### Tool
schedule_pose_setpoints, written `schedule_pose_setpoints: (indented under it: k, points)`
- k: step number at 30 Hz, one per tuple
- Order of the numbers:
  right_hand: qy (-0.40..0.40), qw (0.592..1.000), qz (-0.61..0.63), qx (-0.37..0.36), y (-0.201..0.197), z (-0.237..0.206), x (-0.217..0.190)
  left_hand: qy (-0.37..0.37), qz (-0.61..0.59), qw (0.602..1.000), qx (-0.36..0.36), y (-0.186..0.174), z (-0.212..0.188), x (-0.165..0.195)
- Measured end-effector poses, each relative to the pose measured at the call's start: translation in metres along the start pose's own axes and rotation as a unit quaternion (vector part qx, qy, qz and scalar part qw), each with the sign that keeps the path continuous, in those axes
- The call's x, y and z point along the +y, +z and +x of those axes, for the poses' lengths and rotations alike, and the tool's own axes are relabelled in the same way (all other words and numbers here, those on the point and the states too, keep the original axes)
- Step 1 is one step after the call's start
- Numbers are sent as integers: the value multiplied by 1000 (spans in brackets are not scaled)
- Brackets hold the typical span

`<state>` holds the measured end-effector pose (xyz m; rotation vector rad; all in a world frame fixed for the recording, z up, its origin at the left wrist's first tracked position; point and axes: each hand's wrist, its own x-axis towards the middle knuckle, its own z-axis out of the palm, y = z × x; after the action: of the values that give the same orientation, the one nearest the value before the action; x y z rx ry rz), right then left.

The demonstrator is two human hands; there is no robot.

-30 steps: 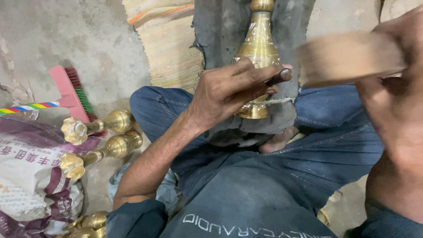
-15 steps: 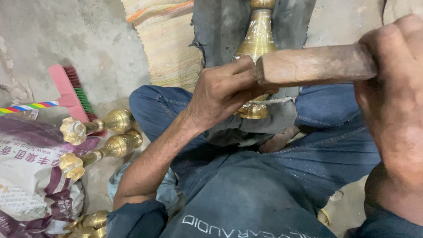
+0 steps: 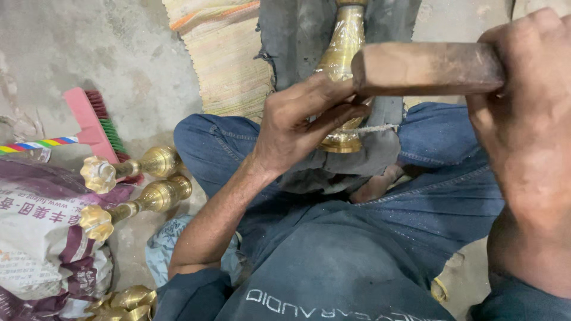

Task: The person sits cross-legged on the floor and engraves decorative patterns into a brass vase, holding a chisel against the metal and striking it with a wooden mallet. They reposition the vase and the chisel between strikes to work on different areas of the design.

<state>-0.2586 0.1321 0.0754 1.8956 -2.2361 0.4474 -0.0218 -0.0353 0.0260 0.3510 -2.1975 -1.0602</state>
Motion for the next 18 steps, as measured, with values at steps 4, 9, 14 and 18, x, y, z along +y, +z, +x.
schedule_pose_setpoints:
  k: [4, 9, 14, 18]
  points:
    - [-47, 998, -34, 30, 30, 16, 3, 1, -15, 998, 63, 14, -13, 2]
    - [-43, 998, -49, -14, 35, 18, -3, -19, -45, 980, 193, 35, -22, 7]
    - [-97, 993, -73, 10, -8, 18, -9, -7, -95, 952, 292, 58, -25, 7]
    - [-155, 982, -111, -3, -36, 33, -21, -90, -46, 950, 296, 65, -37, 1]
